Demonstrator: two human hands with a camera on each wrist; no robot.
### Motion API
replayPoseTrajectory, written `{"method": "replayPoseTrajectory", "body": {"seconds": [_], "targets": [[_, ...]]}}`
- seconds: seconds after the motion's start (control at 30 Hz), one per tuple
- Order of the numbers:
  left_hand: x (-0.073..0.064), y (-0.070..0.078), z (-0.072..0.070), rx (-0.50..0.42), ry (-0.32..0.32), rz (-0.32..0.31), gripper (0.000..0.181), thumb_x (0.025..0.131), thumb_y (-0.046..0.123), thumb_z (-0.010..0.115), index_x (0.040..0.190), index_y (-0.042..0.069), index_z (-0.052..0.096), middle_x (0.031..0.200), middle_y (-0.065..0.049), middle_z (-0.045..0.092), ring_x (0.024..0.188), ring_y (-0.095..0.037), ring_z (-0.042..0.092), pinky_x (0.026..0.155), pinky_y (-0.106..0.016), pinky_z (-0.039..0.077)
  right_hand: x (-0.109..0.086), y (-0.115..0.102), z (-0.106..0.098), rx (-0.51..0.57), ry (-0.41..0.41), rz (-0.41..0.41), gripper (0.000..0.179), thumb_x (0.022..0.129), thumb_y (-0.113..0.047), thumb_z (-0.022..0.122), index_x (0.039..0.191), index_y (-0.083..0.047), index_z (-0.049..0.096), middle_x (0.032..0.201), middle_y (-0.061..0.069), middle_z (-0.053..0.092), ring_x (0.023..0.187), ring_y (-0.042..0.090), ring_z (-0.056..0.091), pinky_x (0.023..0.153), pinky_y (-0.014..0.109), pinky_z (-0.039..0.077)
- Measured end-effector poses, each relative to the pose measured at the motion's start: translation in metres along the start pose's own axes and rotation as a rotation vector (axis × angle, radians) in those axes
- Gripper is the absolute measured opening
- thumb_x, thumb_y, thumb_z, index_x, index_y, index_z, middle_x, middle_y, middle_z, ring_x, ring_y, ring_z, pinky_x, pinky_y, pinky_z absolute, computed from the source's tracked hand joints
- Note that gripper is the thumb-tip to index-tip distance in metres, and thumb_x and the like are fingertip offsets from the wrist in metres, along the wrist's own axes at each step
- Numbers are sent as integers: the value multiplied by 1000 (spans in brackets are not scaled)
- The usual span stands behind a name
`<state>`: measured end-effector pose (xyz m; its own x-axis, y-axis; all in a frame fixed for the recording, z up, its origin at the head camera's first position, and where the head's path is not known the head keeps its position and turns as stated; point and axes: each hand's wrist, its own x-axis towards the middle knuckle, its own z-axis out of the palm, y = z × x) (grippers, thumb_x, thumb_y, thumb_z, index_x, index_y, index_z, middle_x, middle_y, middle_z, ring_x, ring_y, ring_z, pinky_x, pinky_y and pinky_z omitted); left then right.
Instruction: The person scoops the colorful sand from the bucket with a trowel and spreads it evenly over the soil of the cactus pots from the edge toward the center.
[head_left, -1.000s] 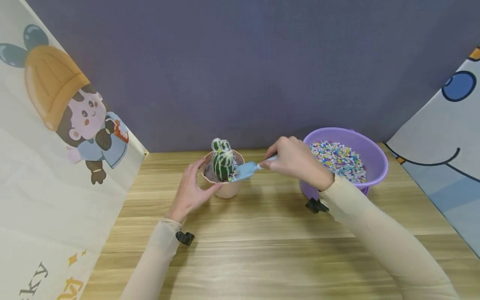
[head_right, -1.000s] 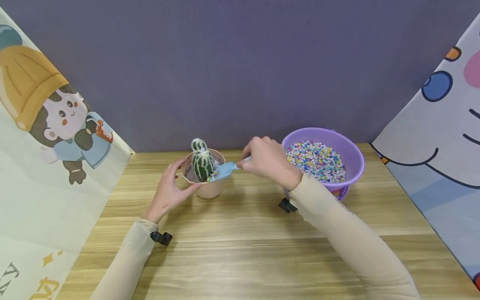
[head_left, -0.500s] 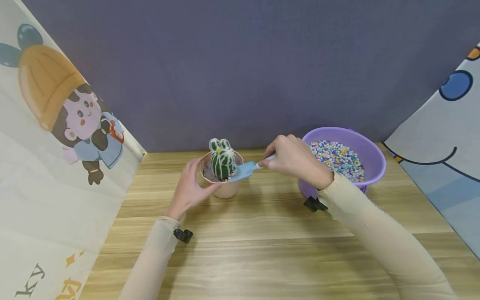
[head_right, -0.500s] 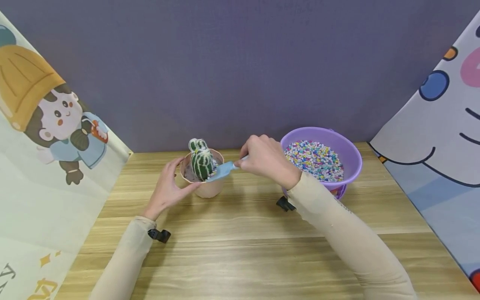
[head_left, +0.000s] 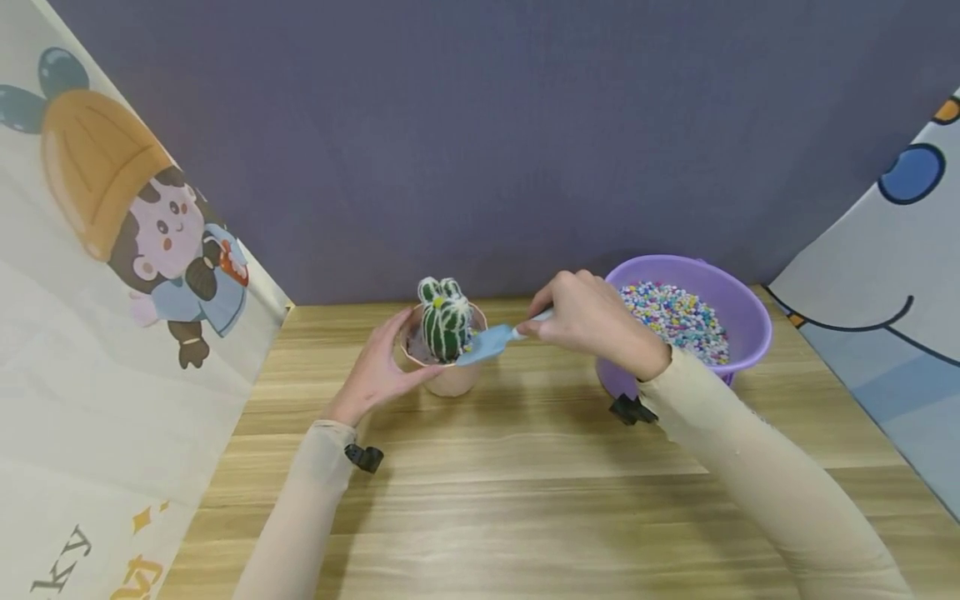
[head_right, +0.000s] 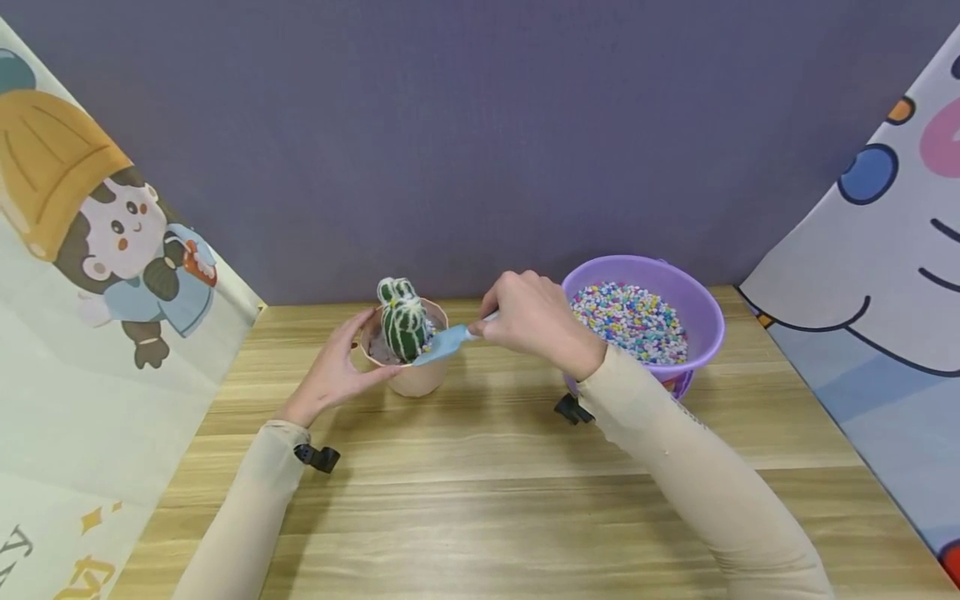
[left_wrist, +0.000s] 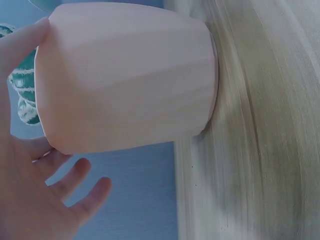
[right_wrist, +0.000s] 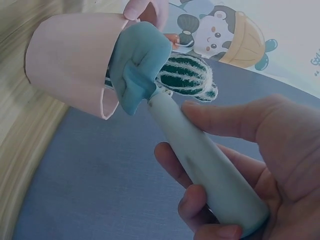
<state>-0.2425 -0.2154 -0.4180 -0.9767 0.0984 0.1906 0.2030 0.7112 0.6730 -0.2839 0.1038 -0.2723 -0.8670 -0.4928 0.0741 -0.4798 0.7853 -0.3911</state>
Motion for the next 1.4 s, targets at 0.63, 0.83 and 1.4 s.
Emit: {"method": "replayPoseTrajectory", "body": {"seconds": [0.63, 0.83, 1.4], "targets": [[-5, 11, 8, 93, 72, -35, 119, 75, 63, 90, 166, 10, 33, 166, -21, 38, 151, -41, 41, 123, -66, 38, -2, 0, -5, -2, -7, -11, 15, 86, -36, 88, 90, -21, 88, 83, -6, 81, 57, 14, 57, 53, 30, 43], [-1, -2, 7, 23, 26, 36, 118, 77, 54, 91, 168, 13, 29, 173, -15, 34, 160, -40, 31, 129, -67, 26, -4, 2, -4, -1, 9, -11, 16, 85, -38, 89, 90, -23, 88, 83, -7, 81, 58, 13, 58, 54, 30, 43], [-10, 20, 18, 111, 144, -101, 128, 66, 75, 89, 164, 11, 36, 156, -20, 41, 140, -36, 46, 117, -59, 48, -5, 12, -1, 11, 20, -5, 19, 83, -40, 90, 91, -23, 88, 90, -2, 83, 67, 15, 65, 57, 30, 47]]}}
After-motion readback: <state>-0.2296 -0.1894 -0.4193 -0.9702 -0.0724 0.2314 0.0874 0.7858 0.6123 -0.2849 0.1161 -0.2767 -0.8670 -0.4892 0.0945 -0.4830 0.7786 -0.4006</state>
